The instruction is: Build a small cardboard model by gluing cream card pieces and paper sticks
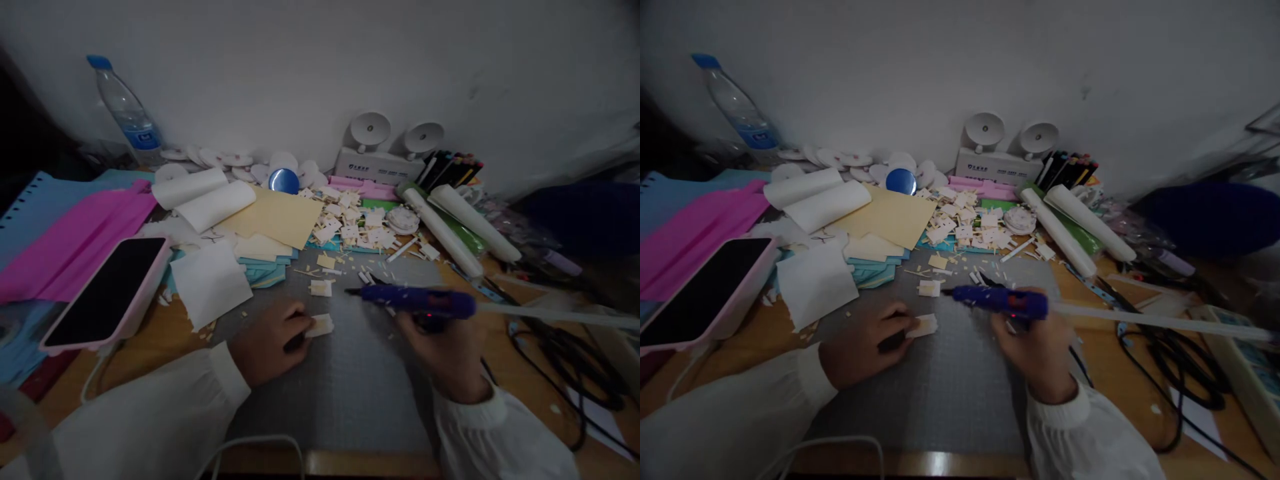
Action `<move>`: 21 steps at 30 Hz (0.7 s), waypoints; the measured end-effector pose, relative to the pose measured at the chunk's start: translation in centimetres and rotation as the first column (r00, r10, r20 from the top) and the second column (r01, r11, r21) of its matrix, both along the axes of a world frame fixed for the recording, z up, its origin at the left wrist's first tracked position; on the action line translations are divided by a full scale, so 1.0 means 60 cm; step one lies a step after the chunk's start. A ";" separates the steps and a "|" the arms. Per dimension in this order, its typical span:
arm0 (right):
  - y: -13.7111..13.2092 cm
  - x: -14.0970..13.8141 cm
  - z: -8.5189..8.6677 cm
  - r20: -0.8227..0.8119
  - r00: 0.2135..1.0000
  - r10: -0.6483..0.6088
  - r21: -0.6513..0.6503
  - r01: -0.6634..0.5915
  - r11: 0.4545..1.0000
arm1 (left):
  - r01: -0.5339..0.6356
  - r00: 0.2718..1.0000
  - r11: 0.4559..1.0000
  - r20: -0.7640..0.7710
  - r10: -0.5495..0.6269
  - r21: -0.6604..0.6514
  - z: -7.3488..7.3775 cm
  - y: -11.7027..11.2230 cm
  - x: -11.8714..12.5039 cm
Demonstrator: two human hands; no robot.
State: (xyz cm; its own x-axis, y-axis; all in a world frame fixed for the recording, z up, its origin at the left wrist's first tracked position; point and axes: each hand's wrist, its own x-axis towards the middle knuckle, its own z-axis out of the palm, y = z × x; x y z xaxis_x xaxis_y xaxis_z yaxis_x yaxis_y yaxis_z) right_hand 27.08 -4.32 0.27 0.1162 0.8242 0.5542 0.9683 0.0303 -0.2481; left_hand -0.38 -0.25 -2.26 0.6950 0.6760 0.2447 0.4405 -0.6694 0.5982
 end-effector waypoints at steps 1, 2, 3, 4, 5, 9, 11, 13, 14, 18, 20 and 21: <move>0.001 -0.007 -0.009 0.031 0.998 0.053 0.021 -0.053 0.998 | 0.000 1.000 1.000 0.003 0.000 -0.007 0.001 0.000 0.001; 0.001 -0.011 -0.017 0.081 0.991 0.102 0.033 -0.105 0.994 | -0.001 1.000 1.000 0.004 0.001 -0.014 0.002 0.000 0.001; 0.000 -0.013 -0.023 0.131 0.980 0.151 0.033 -0.157 0.987 | 0.001 1.000 1.000 0.004 -0.001 -0.018 0.002 0.000 0.002; -0.001 -0.014 -0.027 0.168 0.966 0.197 0.014 -0.203 0.979 | 0.001 1.000 1.000 0.004 -0.001 -0.021 0.003 0.000 0.002; -0.002 -0.014 -0.029 0.194 0.955 0.224 -0.006 -0.228 0.974 | 0.005 1.000 1.000 0.005 -0.005 -0.024 0.004 0.000 0.003; -0.005 -0.015 -0.029 0.219 0.951 0.220 -0.088 -0.205 0.975 | 0.010 1.000 0.999 0.007 -0.010 -0.032 0.005 0.001 0.003; -0.005 -0.018 -0.029 0.221 0.951 0.216 -0.108 -0.196 0.975 | 0.014 1.000 0.999 0.008 -0.014 -0.030 0.005 0.001 0.003; -0.005 -0.021 -0.029 0.227 0.950 0.215 -0.111 -0.194 0.975 | 0.015 1.000 0.999 0.012 -0.014 -0.028 0.005 0.001 0.003; -0.005 -0.023 -0.030 0.230 0.949 0.215 -0.109 -0.194 0.975 | 0.014 1.000 0.999 0.012 -0.014 -0.029 0.005 0.001 0.003; -0.004 -0.026 -0.030 0.238 0.948 0.211 -0.096 -0.193 0.976 | 0.009 1.000 0.999 0.006 -0.009 -0.037 0.005 0.001 0.003; -0.004 -0.027 -0.031 0.243 0.946 0.212 -0.100 -0.193 0.976 | 0.007 1.000 0.999 -0.002 -0.007 -0.038 0.006 0.001 0.003; -0.003 -0.027 -0.032 0.247 0.945 0.215 -0.104 -0.195 0.975 | 0.005 1.000 0.999 -0.008 -0.005 -0.039 0.007 0.001 0.003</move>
State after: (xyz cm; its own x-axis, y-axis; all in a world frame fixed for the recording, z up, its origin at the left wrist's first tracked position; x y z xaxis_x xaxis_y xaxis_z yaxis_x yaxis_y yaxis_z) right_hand 25.47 -4.52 -1.62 -0.1967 0.8566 0.4771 0.9743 0.2253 -0.0028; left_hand -0.19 -0.21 -1.86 0.7006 0.6812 0.2125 0.4421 -0.6481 0.6201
